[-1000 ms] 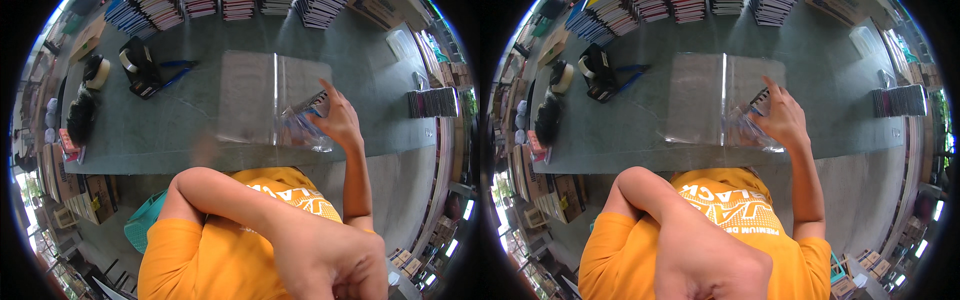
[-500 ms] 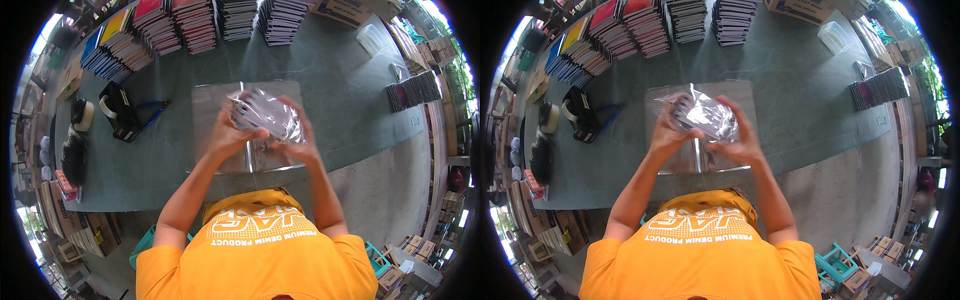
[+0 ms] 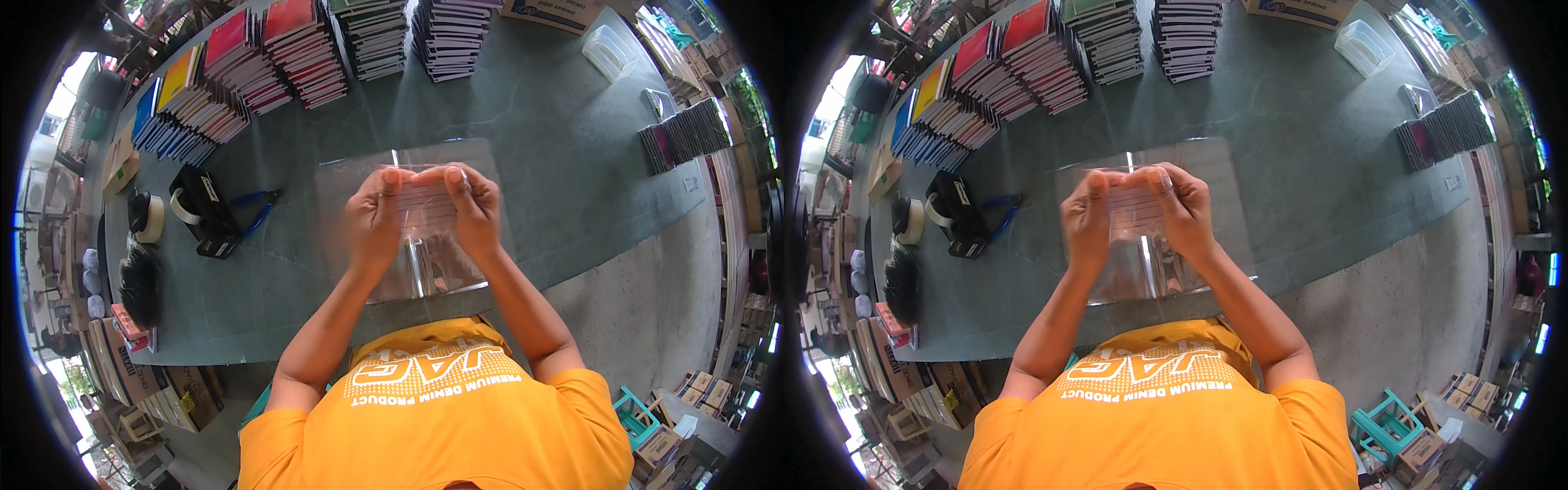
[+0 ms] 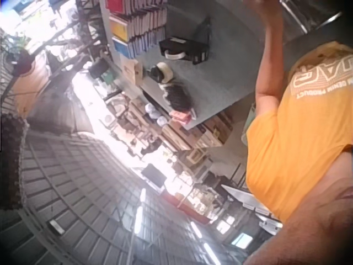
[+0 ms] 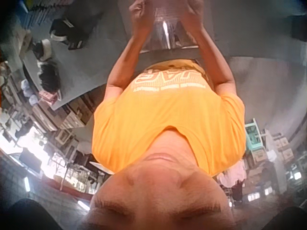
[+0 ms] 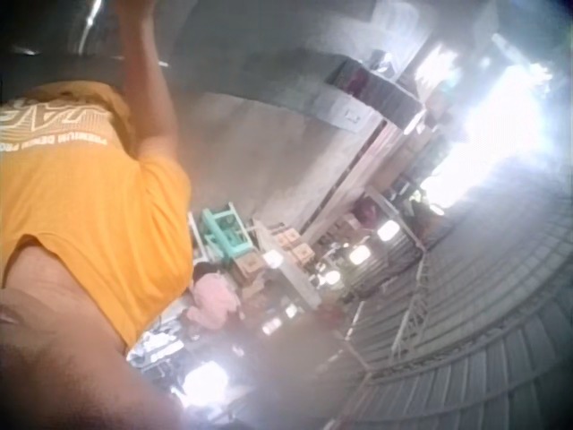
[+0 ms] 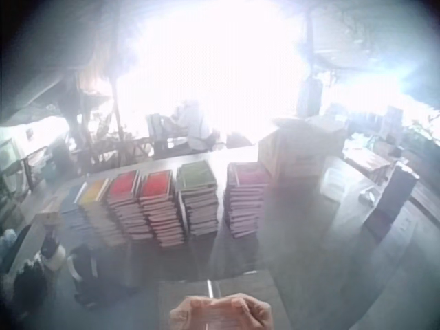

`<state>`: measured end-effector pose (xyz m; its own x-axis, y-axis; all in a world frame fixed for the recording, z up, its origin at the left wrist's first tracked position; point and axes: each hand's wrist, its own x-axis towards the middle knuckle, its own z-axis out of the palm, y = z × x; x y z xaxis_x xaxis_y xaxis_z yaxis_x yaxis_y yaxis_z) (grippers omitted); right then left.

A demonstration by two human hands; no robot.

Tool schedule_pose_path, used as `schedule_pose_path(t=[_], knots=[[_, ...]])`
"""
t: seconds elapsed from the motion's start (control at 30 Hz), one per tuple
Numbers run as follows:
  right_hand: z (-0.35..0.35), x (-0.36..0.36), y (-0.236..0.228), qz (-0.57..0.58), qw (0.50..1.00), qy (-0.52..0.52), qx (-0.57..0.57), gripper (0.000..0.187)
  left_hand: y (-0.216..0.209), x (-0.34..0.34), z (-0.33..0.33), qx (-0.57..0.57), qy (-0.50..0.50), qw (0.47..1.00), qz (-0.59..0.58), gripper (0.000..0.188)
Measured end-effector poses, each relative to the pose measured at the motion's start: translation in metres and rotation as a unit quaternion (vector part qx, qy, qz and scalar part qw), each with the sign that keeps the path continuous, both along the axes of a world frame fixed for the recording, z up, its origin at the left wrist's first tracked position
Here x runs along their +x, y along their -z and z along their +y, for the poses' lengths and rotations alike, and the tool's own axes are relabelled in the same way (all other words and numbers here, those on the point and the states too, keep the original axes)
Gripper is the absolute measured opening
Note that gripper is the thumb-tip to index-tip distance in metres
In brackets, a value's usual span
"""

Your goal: The person gathers notebooks of different colors, stacks them together, and places the stack into a plastic bag. They then fold the bag and use a tape dispenser to seal the packaging.

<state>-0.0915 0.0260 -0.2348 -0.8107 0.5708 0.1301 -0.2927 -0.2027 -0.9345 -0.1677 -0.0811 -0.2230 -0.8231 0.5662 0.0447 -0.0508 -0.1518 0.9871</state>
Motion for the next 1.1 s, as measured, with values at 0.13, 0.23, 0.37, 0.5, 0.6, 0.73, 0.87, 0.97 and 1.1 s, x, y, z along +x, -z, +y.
schedule_pose_path(t=[0.13,0.23,0.37,0.5,0.6,0.73,0.87,0.97,1.1], knots=[[0.007,0.006,0.011,0.008,0.999,-0.031,0.003,0.033,0.007,-0.021,0.004,-0.021,0.052,0.998,-0.027,0.043],[0.029,0.022,-0.010,0.111,0.988,0.008,0.110,0.030,-0.040,-0.028,-0.018,-0.032,-0.021,0.974,0.224,0.043],[0.031,0.061,0.014,0.064,0.981,0.040,0.177,0.032,-0.074,-0.027,-0.049,-0.123,0.167,0.799,0.565,0.050],[-0.009,0.056,0.040,-0.045,0.936,0.122,0.327,0.046,-0.069,-0.021,-0.035,-0.275,0.208,0.637,0.689,0.071],[-0.007,0.054,0.039,-0.079,0.879,0.137,0.449,0.053,-0.070,-0.024,-0.024,-0.312,0.211,0.626,0.682,0.046],[0.004,0.055,0.027,-0.071,0.768,0.162,0.616,0.054,-0.079,0.001,-0.049,-0.286,0.288,0.580,0.706,0.024],[0.009,0.044,0.019,-0.060,0.755,0.102,0.645,0.048,-0.081,-0.001,-0.054,-0.196,0.224,0.633,0.715,0.031],[0.007,0.042,0.019,-0.057,0.751,0.105,0.649,0.048,-0.075,0.000,-0.060,-0.219,0.300,0.541,0.755,0.039],[0.007,0.047,0.025,-0.052,0.743,0.089,0.662,0.047,-0.087,-0.013,-0.058,-0.119,0.286,0.576,0.756,0.042]])
